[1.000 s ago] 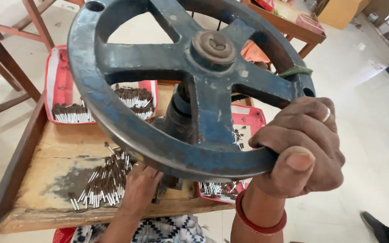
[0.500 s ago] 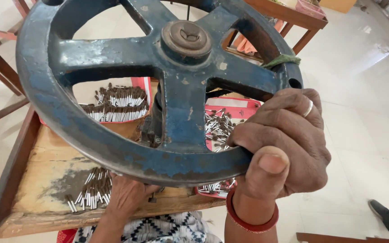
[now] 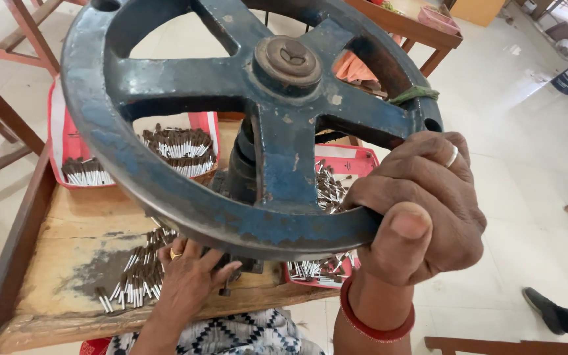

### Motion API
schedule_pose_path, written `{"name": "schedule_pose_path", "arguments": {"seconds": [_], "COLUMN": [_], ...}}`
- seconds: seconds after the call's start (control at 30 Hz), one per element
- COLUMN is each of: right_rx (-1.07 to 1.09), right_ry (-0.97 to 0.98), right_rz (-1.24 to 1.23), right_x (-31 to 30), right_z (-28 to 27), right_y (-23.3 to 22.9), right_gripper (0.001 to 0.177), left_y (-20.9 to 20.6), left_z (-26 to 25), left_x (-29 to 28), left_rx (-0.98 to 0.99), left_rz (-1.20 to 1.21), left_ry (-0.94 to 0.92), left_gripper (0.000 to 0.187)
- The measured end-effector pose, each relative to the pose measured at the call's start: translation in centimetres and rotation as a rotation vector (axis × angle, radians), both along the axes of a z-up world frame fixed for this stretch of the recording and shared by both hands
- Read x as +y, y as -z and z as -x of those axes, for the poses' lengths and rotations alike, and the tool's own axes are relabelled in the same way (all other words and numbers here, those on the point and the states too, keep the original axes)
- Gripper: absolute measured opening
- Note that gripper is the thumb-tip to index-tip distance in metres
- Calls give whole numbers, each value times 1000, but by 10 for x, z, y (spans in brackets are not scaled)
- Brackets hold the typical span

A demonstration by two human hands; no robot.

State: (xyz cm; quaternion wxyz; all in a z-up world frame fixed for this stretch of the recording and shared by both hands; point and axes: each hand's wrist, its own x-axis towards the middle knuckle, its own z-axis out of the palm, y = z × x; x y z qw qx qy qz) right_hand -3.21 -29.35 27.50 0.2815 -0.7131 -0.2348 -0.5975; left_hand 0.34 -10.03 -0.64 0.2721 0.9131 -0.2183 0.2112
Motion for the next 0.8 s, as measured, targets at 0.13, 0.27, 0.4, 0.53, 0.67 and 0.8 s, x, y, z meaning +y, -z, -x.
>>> {"name": "schedule_pose_path", "arguments": {"seconds": [0.13,0.27,0.4,0.53,0.67,0.8], "right_rx": [138,183,94,144,37,-17], "right_ry": [145,633,509,194,-80,-53], "right_rz": [116,439,488,259,-20,44], "right_x": [50,108,80,14,-17,-17], "right_z": [25,20,24,20,-2,-4], "right_y": [-11,-16,-24,4,17,17], "right_gripper": [58,39,41,37,58,60], "left_y": [-1,-7,-28,-9,11,-4], "left_z": [-4,4,4,-2,-8,30], "left_x": [-4,-15,-20,-29,-21,-60], "left_rx": [1,-28,-44,-102,-216,-153], "left_rz": [47,46,3,66,199,358], "left_ry": [-16,13,2,-50,113,217], "left_gripper": [41,36,40,35,29,34]}}
